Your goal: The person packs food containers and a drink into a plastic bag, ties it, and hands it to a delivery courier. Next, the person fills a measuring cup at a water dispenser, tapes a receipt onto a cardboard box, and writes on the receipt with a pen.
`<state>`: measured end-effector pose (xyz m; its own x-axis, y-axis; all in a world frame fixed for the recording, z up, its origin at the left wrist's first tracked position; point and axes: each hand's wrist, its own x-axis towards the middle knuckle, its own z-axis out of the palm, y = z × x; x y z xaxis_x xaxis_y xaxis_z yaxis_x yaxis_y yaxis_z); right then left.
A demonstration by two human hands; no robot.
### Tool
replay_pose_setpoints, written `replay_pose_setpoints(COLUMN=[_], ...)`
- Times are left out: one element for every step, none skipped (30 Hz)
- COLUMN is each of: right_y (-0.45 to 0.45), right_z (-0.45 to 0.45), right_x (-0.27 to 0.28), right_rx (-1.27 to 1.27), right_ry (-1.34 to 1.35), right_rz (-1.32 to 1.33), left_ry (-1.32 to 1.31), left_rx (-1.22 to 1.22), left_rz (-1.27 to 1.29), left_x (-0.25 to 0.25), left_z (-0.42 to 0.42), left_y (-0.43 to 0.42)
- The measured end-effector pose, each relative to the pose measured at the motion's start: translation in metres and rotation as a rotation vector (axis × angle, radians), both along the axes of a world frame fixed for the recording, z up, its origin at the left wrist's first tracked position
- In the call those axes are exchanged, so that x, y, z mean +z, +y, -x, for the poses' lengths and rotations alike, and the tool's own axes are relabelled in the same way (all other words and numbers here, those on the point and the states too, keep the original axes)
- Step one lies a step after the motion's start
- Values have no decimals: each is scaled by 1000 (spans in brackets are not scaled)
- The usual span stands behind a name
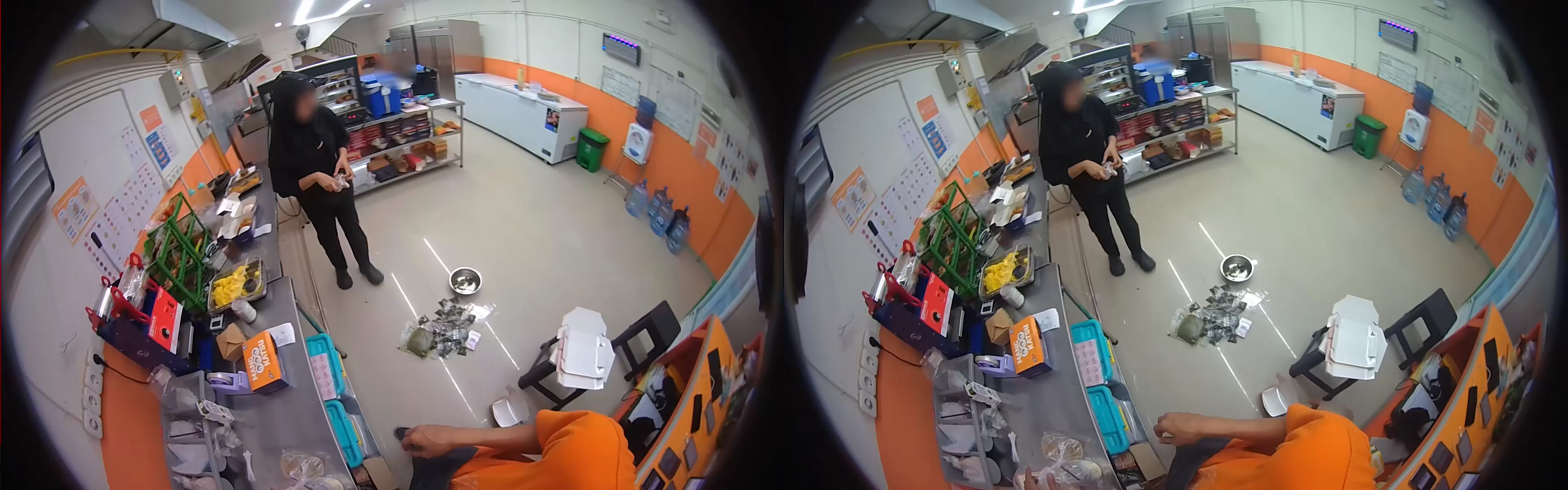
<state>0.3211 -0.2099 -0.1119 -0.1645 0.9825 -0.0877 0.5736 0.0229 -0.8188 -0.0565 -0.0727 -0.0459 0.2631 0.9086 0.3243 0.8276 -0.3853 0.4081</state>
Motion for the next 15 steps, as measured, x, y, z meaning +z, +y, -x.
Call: replay_pose_setpoints(right_y=[-7, -14, -22, -28, -33, -39, -45, -47, -44, -41, -40, -34, -23, -12, 1], right_z=[-4, -6, -9, -16, -21, -24, -27, -30, -31, -31, -29, -29, -29, -28, -30], right_x=[-5, -8, -9, 3, 9, 10, 9, 8, 9, 10, 10, 7, 5, 5, 7], right_rx=[1, 7, -24, -54, -80, -136, -184, -220, -219, -219, -225, -168, -112, -54, -36], right_ry=[-25, -50, -14, 20, 57, 76, 94, 110, 92, 73, 61, 69, 76, 82, 78], right_rz=[-12, -23, -5, 12, 32, 56, 84, 111, 113, 116, 122, 97, 68, 40, 54], left_ry=[-21, -41, -64, -44, -79, -116, -154, -157, -160, -164, -215, -267, -321, -296, -278], left_rx=[-1, 4, 8, -17, -42, -61, -72, -79, -81, -86, -71, -62, -55, -56, -57], left_rz=[82, 163, 241, 364, 386, 410, 435, 421, 403, 387, 400, 409, 414, 420, 425], left_x=[4, 8, 10, 13, 13, 11, 9, 3, -3, -8, -10, -6, -2, 3, 8], left_z=[-3, -6, -6, -2, 1, 4, 9, 13, 14, 16, 21, 19, 16, 16, 14], left_y=[3, 5, 10, 16, 18, 19, 18, 19, 22, 21, 17, 16, 18, 19, 20])
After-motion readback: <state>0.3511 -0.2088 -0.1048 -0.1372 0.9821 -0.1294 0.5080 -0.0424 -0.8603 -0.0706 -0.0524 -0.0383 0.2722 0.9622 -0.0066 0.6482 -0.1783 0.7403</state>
